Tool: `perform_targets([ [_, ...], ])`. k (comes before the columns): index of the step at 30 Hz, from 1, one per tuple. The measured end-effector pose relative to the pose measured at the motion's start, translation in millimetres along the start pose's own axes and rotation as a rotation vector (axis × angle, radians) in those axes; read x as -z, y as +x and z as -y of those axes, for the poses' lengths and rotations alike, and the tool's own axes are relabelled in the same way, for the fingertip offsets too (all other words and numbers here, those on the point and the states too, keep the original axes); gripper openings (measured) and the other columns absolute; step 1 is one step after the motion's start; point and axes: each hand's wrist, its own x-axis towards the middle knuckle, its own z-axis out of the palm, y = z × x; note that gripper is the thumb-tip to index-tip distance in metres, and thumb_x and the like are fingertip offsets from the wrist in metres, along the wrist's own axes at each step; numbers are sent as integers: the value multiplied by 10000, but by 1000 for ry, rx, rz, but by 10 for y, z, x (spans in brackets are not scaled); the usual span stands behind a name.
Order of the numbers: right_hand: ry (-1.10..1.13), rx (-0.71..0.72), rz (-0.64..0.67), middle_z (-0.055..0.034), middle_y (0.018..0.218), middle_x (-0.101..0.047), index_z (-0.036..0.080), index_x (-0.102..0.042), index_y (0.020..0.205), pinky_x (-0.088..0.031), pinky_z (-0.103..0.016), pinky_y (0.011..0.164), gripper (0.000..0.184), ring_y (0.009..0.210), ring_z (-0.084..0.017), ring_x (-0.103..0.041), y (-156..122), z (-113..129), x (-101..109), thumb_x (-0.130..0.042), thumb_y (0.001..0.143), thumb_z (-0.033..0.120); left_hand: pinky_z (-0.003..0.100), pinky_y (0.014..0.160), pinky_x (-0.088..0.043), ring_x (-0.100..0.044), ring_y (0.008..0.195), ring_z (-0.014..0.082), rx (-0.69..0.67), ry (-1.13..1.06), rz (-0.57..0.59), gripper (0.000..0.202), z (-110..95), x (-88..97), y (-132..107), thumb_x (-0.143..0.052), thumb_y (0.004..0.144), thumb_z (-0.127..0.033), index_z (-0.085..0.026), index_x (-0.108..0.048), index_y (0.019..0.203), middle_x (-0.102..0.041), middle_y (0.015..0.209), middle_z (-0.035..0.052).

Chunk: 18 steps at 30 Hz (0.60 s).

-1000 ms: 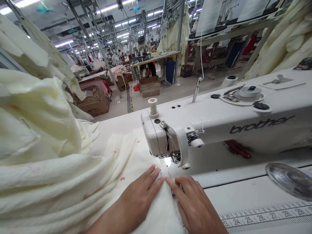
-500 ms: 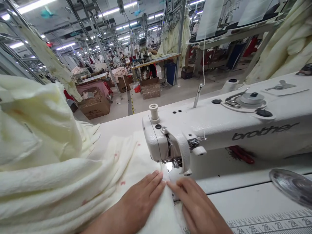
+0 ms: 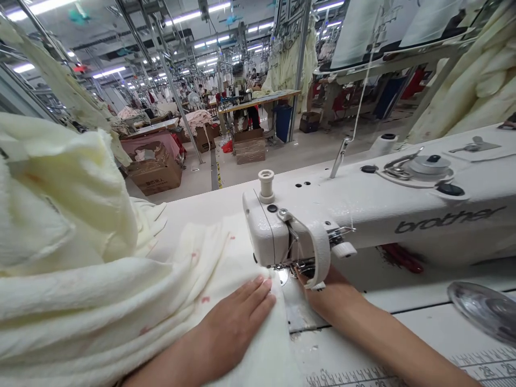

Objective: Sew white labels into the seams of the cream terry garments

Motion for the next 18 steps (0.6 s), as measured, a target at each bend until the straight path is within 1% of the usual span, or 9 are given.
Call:
perform_targets([
  [2, 26, 60, -17, -62, 937, -644, 167, -627, 1032, -492, -251, 664, 415, 829, -154, -590, -176, 117, 111, -239, 928, 61, 427, 1111, -333, -207, 1400, 260, -6, 9, -16, 494, 15, 16, 11, -316, 896, 0, -30, -316, 1389, -349, 1456, 201],
  [3, 45, 74, -31, -76, 967, -642, 148, -621, 1066, -490, -263, 696, 449, 871, -167, -583, -262, 184, 142, -224, 894, 27, 426, 1112, -332, -211, 1399, 260, -11, 14, -20, 486, 19, 26, 16, -320, 899, -5, -26, -321, 1385, -354, 1453, 202],
  [6, 82, 47, -62, -99, 1071, -610, 101, -580, 1161, -462, -302, 794, 473, 949, -188, -549, -440, 368, 124, -254, 835, -8, 419, 1111, -334, -245, 1389, 260, -16, 36, -13, 473, 20, 54, 30, -332, 901, -12, -13, -336, 1374, -385, 1434, 206],
  [8, 58, 12, -49, -93, 1085, -602, 115, -584, 1165, -446, -318, 811, 468, 972, -201, -535, -472, 437, 64, -274, 837, -8, 418, 1106, -343, -263, 1382, 263, -10, 45, -8, 474, 23, 63, 41, -335, 899, -14, -11, -338, 1372, -396, 1428, 205],
  [10, 16, -6, -44, -92, 1068, -608, 128, -602, 1139, -442, -324, 794, 467, 961, -207, -535, -458, 458, 17, -272, 843, -18, 421, 1101, -350, -276, 1377, 264, -7, 47, -23, 470, 29, 61, 53, -332, 899, -17, -12, -341, 1370, -399, 1426, 205],
  [13, -33, -4, -24, -102, 1064, -609, 125, -609, 1130, -439, -341, 781, 491, 940, -211, -543, -429, 445, -15, -269, 823, -54, 418, 1098, -357, -286, 1374, 259, 2, 45, -67, 461, 44, 50, 70, -329, 901, -18, -12, -346, 1362, -407, 1420, 208],
  [18, -57, -21, -2, -101, 1116, -593, 136, -587, 1163, -430, -359, 793, 571, 949, -213, -549, -447, 425, -49, -265, 757, -101, 397, 1100, -363, -279, 1379, 242, 9, 46, -138, 439, 60, 28, 83, -326, 909, -21, -24, -358, 1347, -442, 1398, 199],
])
